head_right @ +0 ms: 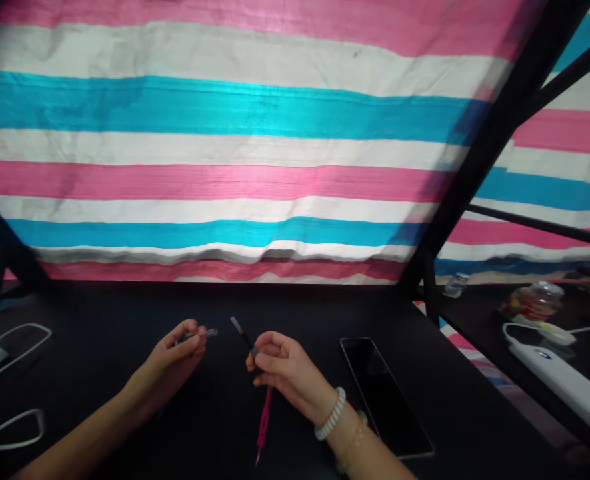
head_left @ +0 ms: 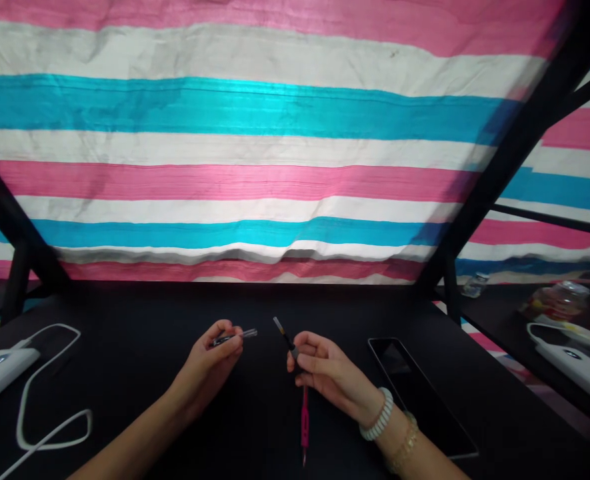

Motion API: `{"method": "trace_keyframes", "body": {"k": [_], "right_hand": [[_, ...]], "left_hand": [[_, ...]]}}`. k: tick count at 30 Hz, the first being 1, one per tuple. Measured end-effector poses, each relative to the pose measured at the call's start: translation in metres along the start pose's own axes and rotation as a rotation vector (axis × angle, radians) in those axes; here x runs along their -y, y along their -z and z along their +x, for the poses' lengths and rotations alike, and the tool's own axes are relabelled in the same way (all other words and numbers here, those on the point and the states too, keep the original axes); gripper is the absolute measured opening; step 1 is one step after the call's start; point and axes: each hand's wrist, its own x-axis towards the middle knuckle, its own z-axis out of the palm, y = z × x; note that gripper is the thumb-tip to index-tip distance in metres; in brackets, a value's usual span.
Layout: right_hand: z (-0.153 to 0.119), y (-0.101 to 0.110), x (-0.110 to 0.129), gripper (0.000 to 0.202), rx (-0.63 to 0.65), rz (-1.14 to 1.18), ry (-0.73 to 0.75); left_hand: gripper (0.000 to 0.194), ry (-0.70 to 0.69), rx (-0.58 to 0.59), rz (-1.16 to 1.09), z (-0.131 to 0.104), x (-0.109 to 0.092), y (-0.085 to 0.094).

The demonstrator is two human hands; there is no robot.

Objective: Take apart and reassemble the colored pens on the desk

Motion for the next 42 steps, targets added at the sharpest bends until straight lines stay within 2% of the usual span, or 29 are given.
{"method": "trace_keyframes", "body": {"k": [4, 13, 18, 22, 25, 31, 34, 37, 41, 42], "right_hand": [[0.001, 0.0, 0.0, 0.032, -0.006, -0.054, 0.011], [-0.001, -0.004, 0.006, 0.02, -0.245, -0.226, 0.202], [-0.003, -0.005, 0.007, 0.018, -0.298, -0.313, 0.255], [-0.002, -0.007, 0.007, 0.017, -0.317, -0.446, 0.285], [-0.002, -0.01, 0.006, 0.015, -0.312, -0.599, 0.316], [-0.005, -0.011, -0.003, 0.011, -0.226, -0.963, 0.525], [-0.006, -0.01, -0.005, 0.011, -0.212, -1.064, 0.573], [-0.006, -0.01, -0.006, 0.009, -0.24, -1.085, 0.56], [-0.006, -0.011, -0.005, 0.002, -0.21, -1.14, 0.533], [-0.006, -0.012, -0.005, 0.007, -0.196, -1.177, 0.528]], "left_hand": [[0.028, -0.016, 0.01, 0.035, 0.0, -0.001, -0.001], [0.025, -0.059, -0.007, 0.145, -0.003, -0.004, -0.006], [0.022, -0.072, 0.066, 0.199, -0.004, -0.001, -0.002], [0.022, -0.097, 0.095, 0.291, -0.005, 0.002, 0.0], [0.02, -0.116, 0.1, 0.458, -0.007, 0.002, -0.001], [0.013, -0.269, 0.133, 0.824, -0.014, 0.001, -0.005], [0.012, -0.299, 0.136, 0.909, -0.016, 0.0, -0.008], [0.01, -0.359, 0.135, 0.977, -0.018, -0.001, -0.009], [0.009, -0.435, 0.174, 0.962, -0.018, -0.001, -0.009], [0.008, -0.441, 0.187, 0.957, -0.017, -0.001, -0.009]]}}
